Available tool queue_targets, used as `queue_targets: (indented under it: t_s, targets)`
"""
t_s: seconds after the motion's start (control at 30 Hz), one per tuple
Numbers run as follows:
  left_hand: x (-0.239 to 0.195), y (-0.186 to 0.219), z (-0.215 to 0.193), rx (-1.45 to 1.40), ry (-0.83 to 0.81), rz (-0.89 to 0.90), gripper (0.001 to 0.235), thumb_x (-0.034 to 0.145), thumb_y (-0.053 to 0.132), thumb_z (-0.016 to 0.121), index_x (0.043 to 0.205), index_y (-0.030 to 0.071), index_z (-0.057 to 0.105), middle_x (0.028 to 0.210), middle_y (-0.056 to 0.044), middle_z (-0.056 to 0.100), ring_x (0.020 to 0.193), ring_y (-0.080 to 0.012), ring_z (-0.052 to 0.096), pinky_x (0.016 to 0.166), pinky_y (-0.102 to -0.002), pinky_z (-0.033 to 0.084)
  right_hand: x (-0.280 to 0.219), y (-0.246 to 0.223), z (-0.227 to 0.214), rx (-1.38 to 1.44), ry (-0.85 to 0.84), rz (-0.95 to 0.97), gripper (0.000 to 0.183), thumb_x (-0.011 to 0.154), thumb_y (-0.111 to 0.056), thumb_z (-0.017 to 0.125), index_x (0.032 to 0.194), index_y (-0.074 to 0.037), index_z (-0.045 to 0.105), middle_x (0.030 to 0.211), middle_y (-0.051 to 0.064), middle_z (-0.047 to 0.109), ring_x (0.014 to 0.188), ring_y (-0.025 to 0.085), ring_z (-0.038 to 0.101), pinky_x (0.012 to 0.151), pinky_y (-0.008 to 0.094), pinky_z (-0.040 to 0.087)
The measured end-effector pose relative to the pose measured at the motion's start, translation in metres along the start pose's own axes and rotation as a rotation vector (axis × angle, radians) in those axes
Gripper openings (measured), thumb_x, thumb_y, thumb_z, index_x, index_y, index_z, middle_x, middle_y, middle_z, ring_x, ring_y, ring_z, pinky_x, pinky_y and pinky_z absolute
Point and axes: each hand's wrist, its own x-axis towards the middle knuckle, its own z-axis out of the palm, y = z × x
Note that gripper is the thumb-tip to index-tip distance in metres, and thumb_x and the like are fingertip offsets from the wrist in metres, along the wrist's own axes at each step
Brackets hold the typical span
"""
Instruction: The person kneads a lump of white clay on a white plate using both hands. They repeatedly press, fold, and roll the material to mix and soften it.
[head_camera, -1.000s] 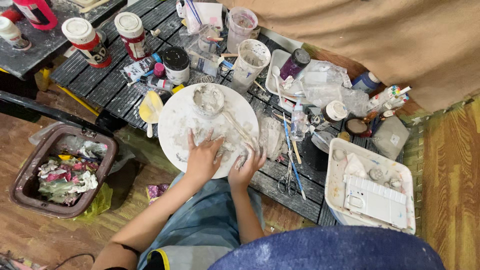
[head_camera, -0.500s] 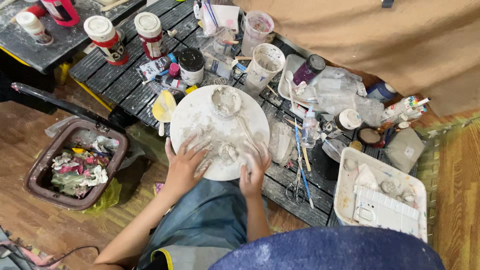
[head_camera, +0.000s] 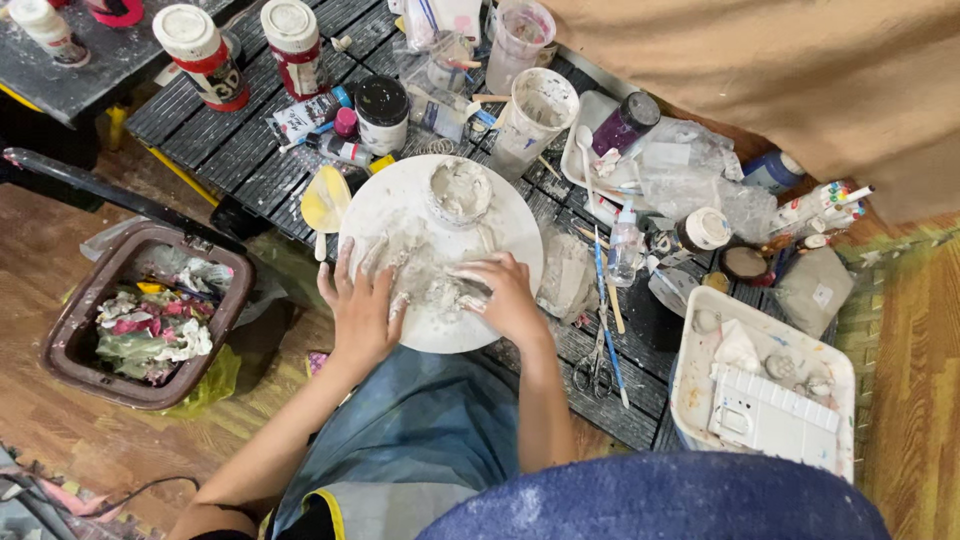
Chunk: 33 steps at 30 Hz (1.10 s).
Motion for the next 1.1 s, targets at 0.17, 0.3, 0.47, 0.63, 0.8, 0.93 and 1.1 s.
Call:
queue_targets:
  t_s: [0.17,0.3,0.47,0.63,0.8,0.93,1.1]
  targets:
    - [-0.005,0.011,0.0,-0.013,0.021,-0.055,0.051,0.085,0.029,0.071,0.127,0.002,0.061,0.152,-0.02,0.047,0.151,-0.046,0.026,0.118,-0.068,0.01,-0.003,-0.004,0.018,-0.118,0.105,0.016,0.037,0.074,-0.01,0.079,0.11,-0.015,0.076,0.115,0.003,0.074,0.117,0.025,0.058,0.102,0.041,0.038]
    - [-0.01,0.022,0.001,0.061,0.03,-0.073,0.042,0.09,0.033,0.072,0.124,0.008,0.066,0.142,-0.017,0.052,0.152,-0.0444,0.029,0.118,-0.07,0.009,-0.009,-0.008,0.025,-0.159,0.217,-0.006,0.035,0.071,-0.008,0.075,0.106,-0.01,0.073,0.111,0.009,0.073,0.111,0.03,0.061,0.101,0.043,0.038]
    - [-0.001,0.022,-0.007,-0.005,-0.049,0.057,0.039,0.084,0.033,0.078,0.119,0.017,0.072,0.133,-0.007,0.063,0.144,-0.034,0.04,0.116,-0.071,0.009,-0.017,-0.027,0.029,-0.147,0.346,0.04,0.033,0.076,-0.006,0.071,0.107,-0.014,0.076,0.105,0.004,0.075,0.109,0.026,0.063,0.098,0.042,0.038]
    - [0.024,0.021,-0.013,-0.157,-0.131,0.086,0.041,0.072,0.025,0.084,0.111,0.019,0.076,0.115,0.001,0.072,0.139,-0.0298,0.047,0.118,-0.068,0.011,-0.016,-0.037,0.027,-0.157,0.379,0.079,0.036,0.074,-0.004,0.072,0.108,-0.014,0.075,0.106,0.002,0.074,0.106,0.024,0.062,0.094,0.04,0.037]
    - [0.035,0.031,-0.018,-0.088,-0.167,0.058,0.044,0.064,0.023,0.086,0.106,0.018,0.076,0.11,-0.002,0.074,0.133,-0.0307,0.051,0.116,-0.065,0.014,-0.017,-0.036,0.027,-0.13,0.345,0.131,0.044,0.069,0.001,0.074,0.109,-0.015,0.075,0.104,0.002,0.074,0.106,0.024,0.063,0.091,0.039,0.038]
    - [0.033,0.038,-0.018,-0.041,-0.165,0.056,0.037,0.067,0.022,0.085,0.102,0.019,0.076,0.104,-0.001,0.074,0.129,-0.0308,0.053,0.114,-0.064,0.017,-0.024,-0.032,0.029,-0.082,0.365,0.103,0.066,0.073,-0.002,0.075,0.137,-0.012,0.063,0.112,0.006,0.072,0.102,0.026,0.062,0.092,0.041,0.037]
    - [0.031,0.03,-0.01,-0.07,-0.134,0.03,0.031,0.069,0.021,0.084,0.099,0.018,0.076,0.101,-0.001,0.074,0.126,-0.0272,0.056,0.114,-0.063,0.019,-0.041,-0.027,0.025,-0.109,0.337,0.01,0.064,0.082,-0.004,0.077,0.143,-0.014,0.06,0.118,0.007,0.071,0.116,0.027,0.062,0.101,0.043,0.036]
